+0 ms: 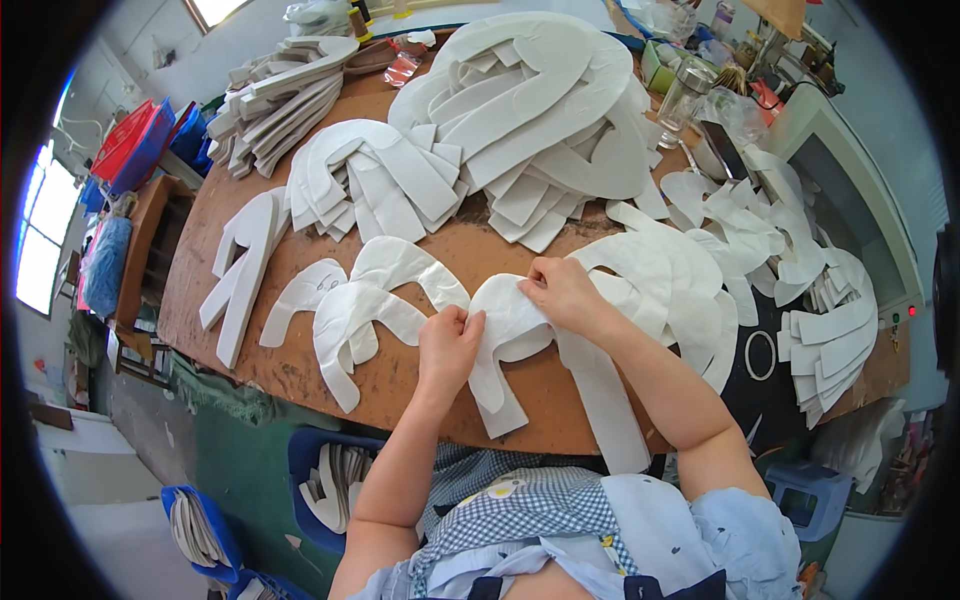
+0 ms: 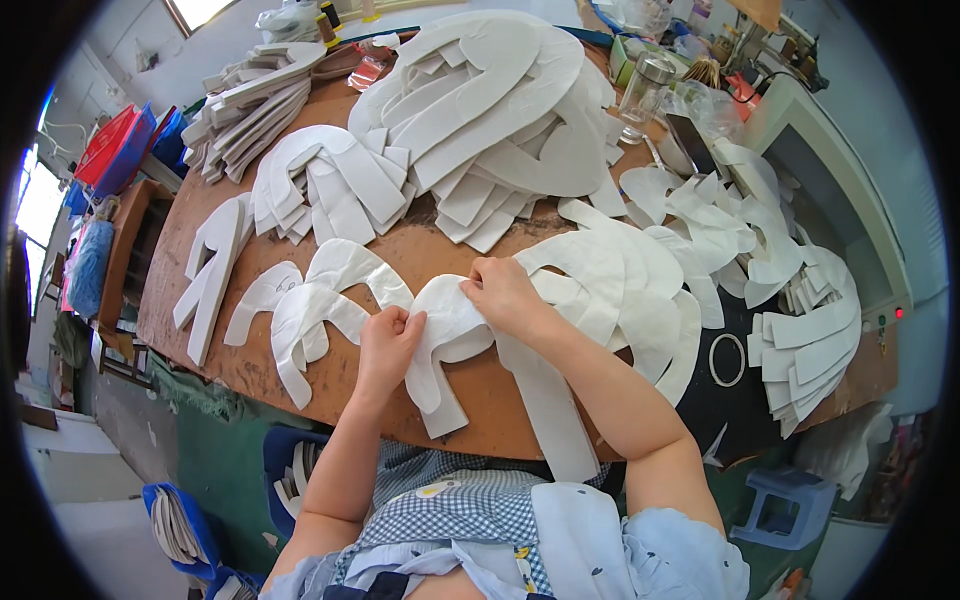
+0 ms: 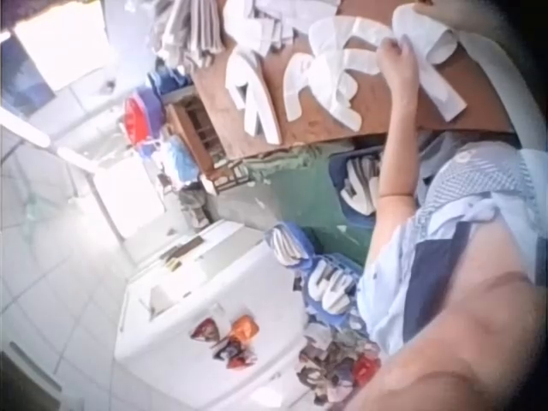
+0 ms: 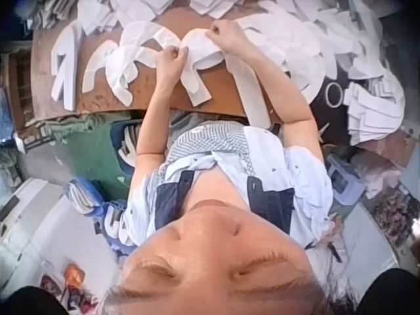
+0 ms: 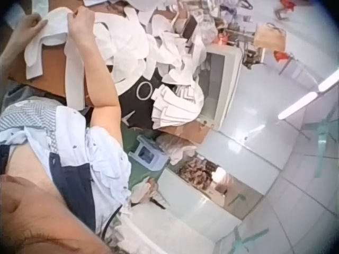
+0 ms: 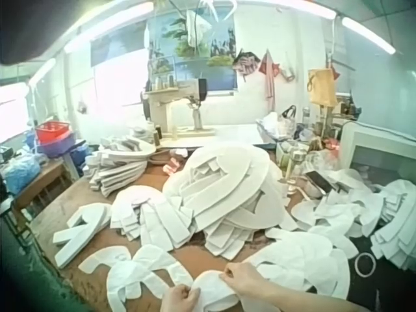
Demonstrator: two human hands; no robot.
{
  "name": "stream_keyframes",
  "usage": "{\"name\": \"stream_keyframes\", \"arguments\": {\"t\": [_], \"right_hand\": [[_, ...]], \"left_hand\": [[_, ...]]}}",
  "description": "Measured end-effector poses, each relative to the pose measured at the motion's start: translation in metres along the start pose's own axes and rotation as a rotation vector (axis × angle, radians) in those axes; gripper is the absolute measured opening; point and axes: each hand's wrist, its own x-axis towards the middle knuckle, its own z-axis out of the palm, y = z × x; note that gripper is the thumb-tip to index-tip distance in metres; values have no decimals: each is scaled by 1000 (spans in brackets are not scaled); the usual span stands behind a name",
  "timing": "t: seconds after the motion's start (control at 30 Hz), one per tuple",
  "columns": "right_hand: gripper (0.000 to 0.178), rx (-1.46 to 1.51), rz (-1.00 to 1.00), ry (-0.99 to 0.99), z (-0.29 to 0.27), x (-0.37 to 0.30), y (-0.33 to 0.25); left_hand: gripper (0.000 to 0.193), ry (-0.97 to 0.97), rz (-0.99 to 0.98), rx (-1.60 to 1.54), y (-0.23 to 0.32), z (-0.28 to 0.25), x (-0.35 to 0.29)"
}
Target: Assembling and pairing different white foam and fabric shoe components at a workbench.
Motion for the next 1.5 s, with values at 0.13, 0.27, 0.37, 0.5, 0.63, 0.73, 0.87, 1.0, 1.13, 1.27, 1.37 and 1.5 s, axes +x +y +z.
{"name": "stream_keyframes", "arguments": {"t": [0.13, 0.27, 0.37, 0.5, 0.63, 0.73, 0.87, 1.0, 1.13, 1.27, 1.37, 1.5], "right_hand": [[28, -76, -3, -32, 0, 5, -1], [28, -95, 60, -81, -3, 4, -6], [31, -87, 42, -112, -6, 0, -7], [33, -35, 33, -115, -7, 2, 0], [33, -12, 39, -122, -5, 5, 4], [32, -22, 39, -93, 0, 6, 5], [33, -37, 22, -69, 3, 5, 4], [30, -72, 66, -101, -4, 2, -5], [27, -94, 63, -107, -8, 0, -3], [38, 75, 42, -144, -21, -21, 4], [41, 134, 103, -112, -34, -56, 6], [37, 221, 229, 33, -42, -83, 11]], "left_hand": [[22, -21, -29, 36, 4, -4, -7], [32, -49, -29, -110, 12, -21, -32], [40, -95, -130, -156, 5, -25, -51], [41, -137, -187, -249, 6, -28, -60], [41, -139, -183, -230, 4, -27, -59], [41, -153, -192, -203, 8, -28, -59], [42, -129, -178, -159, 8, -25, -59], [51, -203, -51, 582, 44, -29, -56], [60, -53, 485, 638, 45, -14, -36], [67, -348, 702, 404, 9, 22, -19], [70, -318, 763, 538, 6, 28, -23], [71, -312, 795, 642, 17, 30, -26]]}}
